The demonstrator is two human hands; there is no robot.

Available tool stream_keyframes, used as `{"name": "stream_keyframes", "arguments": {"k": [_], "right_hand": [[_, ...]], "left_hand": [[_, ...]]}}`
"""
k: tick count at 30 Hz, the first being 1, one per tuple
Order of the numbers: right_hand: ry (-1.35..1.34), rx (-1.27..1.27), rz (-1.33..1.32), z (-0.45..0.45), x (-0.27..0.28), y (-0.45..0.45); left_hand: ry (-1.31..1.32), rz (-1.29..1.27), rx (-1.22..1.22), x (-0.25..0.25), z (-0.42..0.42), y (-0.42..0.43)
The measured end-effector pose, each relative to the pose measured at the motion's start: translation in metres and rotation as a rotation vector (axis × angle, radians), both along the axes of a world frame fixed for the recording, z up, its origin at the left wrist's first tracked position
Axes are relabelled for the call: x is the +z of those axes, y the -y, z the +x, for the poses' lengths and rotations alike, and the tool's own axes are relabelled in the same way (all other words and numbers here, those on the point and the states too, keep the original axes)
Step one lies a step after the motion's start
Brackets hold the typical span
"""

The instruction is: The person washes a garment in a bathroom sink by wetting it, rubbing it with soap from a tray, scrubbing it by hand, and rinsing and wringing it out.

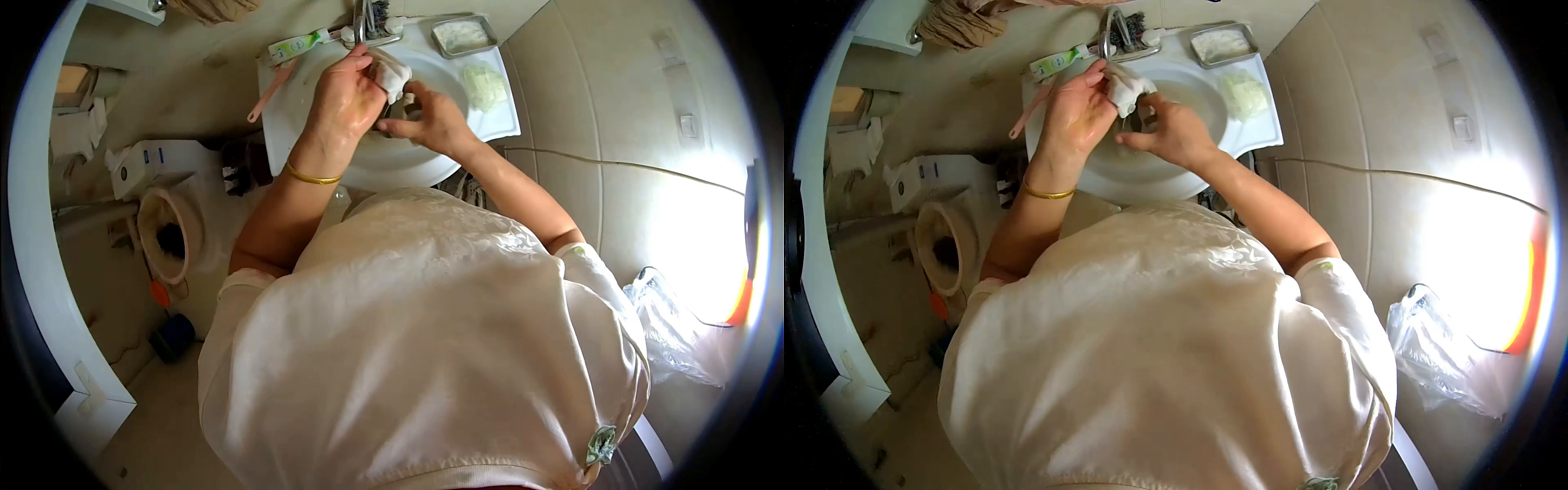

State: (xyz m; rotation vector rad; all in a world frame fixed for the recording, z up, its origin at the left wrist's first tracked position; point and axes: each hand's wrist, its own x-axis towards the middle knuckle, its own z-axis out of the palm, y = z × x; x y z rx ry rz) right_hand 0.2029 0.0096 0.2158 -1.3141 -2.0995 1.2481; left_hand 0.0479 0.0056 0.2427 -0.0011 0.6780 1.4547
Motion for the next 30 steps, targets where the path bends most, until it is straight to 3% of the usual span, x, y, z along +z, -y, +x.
{"name": "stream_keyframes", "arguments": {"k": [4,7,11,14,20,23,30], "right_hand": [[-0.028,-0.127,0.041,-0.005,-0.008,-0.014],[-0.346,-0.236,-0.127,0.011,-0.009,-0.028],[-0.486,-0.095,-0.354,0.049,0.04,-0.055],[-0.465,-0.082,-0.331,0.066,0.055,-0.07],[-0.449,0.08,-0.361,0.078,0.093,-0.07],[-0.435,0.102,-0.375,0.084,0.091,-0.073],[-0.532,0.351,-0.331,0.091,0.089,-0.08]], "left_hand": [[0.032,0.139,-0.15,0.001,0.01,-0.001],[0.02,0.266,-0.277,0.009,-0.002,-0.002],[-0.305,0.288,-0.116,0.014,-0.044,-0.011],[-0.639,0.165,-0.162,-0.017,-0.064,-0.015],[-1.045,0.077,-0.52,-0.127,-0.035,-0.007],[-1.332,0.299,-0.369,-0.143,0.0,0.004],[-1.219,0.423,-0.43,-0.179,0.015,-0.022]]}}
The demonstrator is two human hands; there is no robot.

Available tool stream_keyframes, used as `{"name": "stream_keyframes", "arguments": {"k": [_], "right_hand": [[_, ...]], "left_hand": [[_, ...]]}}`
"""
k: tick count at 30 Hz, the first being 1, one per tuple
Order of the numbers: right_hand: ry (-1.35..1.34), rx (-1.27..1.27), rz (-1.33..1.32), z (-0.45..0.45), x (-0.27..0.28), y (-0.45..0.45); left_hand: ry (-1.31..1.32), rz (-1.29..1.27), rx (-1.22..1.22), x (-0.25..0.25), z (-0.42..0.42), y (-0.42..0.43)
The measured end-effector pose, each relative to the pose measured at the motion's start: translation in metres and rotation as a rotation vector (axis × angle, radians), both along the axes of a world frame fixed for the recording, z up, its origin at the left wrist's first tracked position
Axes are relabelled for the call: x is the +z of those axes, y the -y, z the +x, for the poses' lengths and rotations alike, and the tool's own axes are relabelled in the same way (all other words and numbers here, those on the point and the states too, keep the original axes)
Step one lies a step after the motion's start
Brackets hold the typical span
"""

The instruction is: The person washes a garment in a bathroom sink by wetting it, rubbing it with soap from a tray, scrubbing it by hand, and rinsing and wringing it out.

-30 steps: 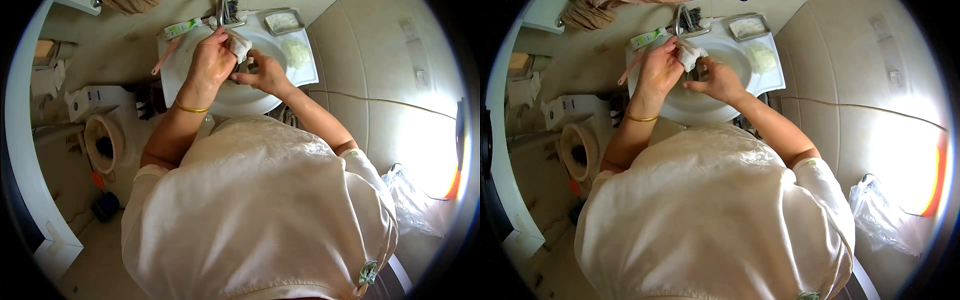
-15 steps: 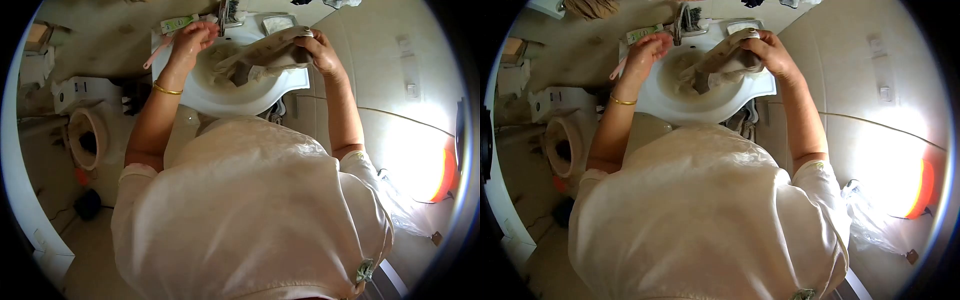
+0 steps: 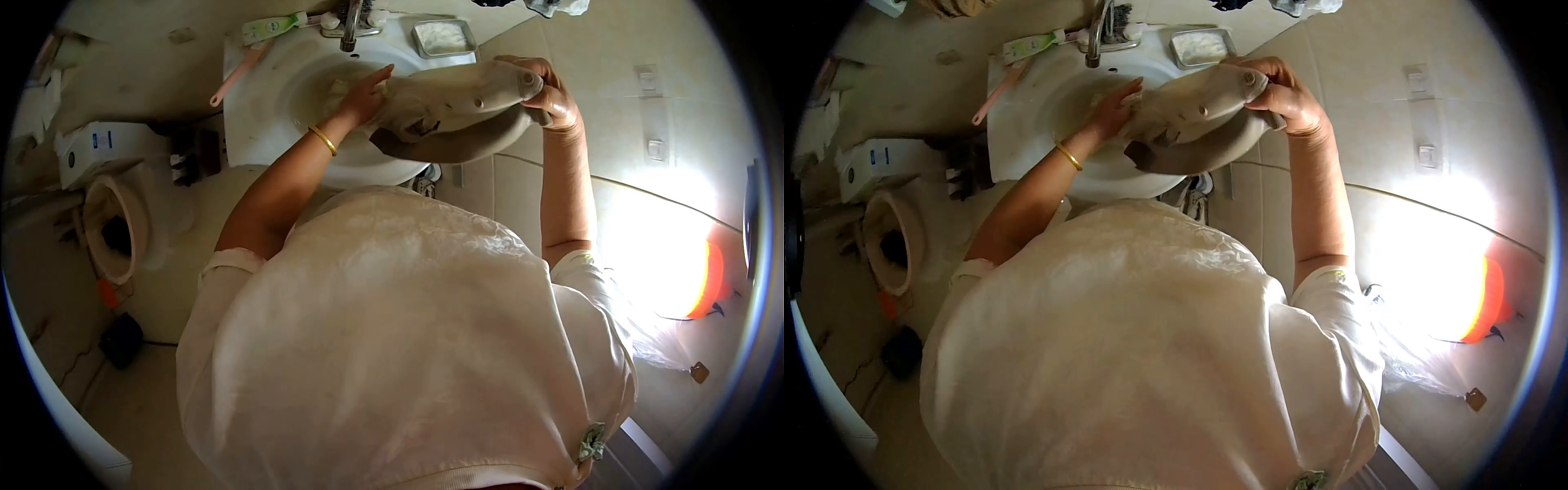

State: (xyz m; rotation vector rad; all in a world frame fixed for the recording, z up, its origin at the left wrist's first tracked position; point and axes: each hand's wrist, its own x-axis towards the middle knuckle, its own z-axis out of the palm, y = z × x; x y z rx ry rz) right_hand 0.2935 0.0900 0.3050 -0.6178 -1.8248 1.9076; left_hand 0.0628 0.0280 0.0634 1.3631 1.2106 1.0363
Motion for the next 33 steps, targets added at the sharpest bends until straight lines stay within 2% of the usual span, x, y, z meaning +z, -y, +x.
{"name": "stream_keyframes", "arguments": {"k": [2,3,6,8,10,11,12,14,16,19,22,23,25,27,30,31,33], "right_hand": [[-0.03,0.087,-0.017,0.003,0.003,-0.001],[0.014,0.052,-0.039,0.005,0.005,0.001],[0.15,0.012,0.019,0.001,0.013,0.006],[0.129,-0.018,-0.006,0.009,0.012,0.005],[0.133,-0.08,-0.035,0.02,0.011,0.003],[0.146,-0.126,-0.05,0.025,0.01,0.002],[0.159,-0.173,-0.064,0.028,0.009,0.003],[0.102,-0.221,-0.132,0.031,0.003,0.004],[0.045,-0.246,-0.219,0.03,-0.004,0.005],[-0.086,-0.305,-0.318,0.02,-0.016,0.004],[-0.311,-0.39,-0.543,0.011,-0.022,0.003],[-0.304,-0.423,-0.6,0.007,-0.022,0.0],[-0.318,-0.393,-0.619,-0.007,-0.017,0.002],[-0.312,-0.423,-0.627,-0.023,-0.012,0.005],[-0.441,-0.243,-0.692,-0.029,-0.014,-0.004],[-0.384,-0.346,-0.608,-0.027,-0.013,-0.004],[-0.404,-0.333,-0.543,-0.045,0.009,0.016]], "left_hand": [[0.043,-0.045,-0.083,0.001,0.002,-0.002],[0.038,-0.062,-0.127,0.001,0.004,-0.002],[-0.179,-0.037,-0.215,-0.009,0.01,-0.007],[-0.391,0.02,-0.209,-0.002,-0.001,-0.009],[-0.09,-0.059,-0.057,-0.045,-0.022,-0.013],[0.058,-0.098,0.02,-0.041,-0.033,-0.01],[-0.005,-0.124,0.069,-0.036,-0.051,-0.005],[-0.106,-0.176,0.158,0.027,-0.077,0.002],[-0.182,-0.23,0.244,0.056,-0.091,0.003],[-0.166,-0.014,0.37,0.045,-0.095,-0.004],[-0.199,0.105,0.619,0.04,-0.076,0.01],[-0.283,-0.018,0.514,0.025,-0.074,0.018],[-0.057,-0.154,0.214,0.003,-0.051,0.042],[-0.026,-0.148,0.071,0.017,-0.017,0.072],[0.059,-0.135,0.059,0.006,0.005,0.082],[0.071,-0.179,0.034,0.003,0.006,0.079],[0.046,-0.42,-0.075,-0.002,-0.013,0.06]]}}
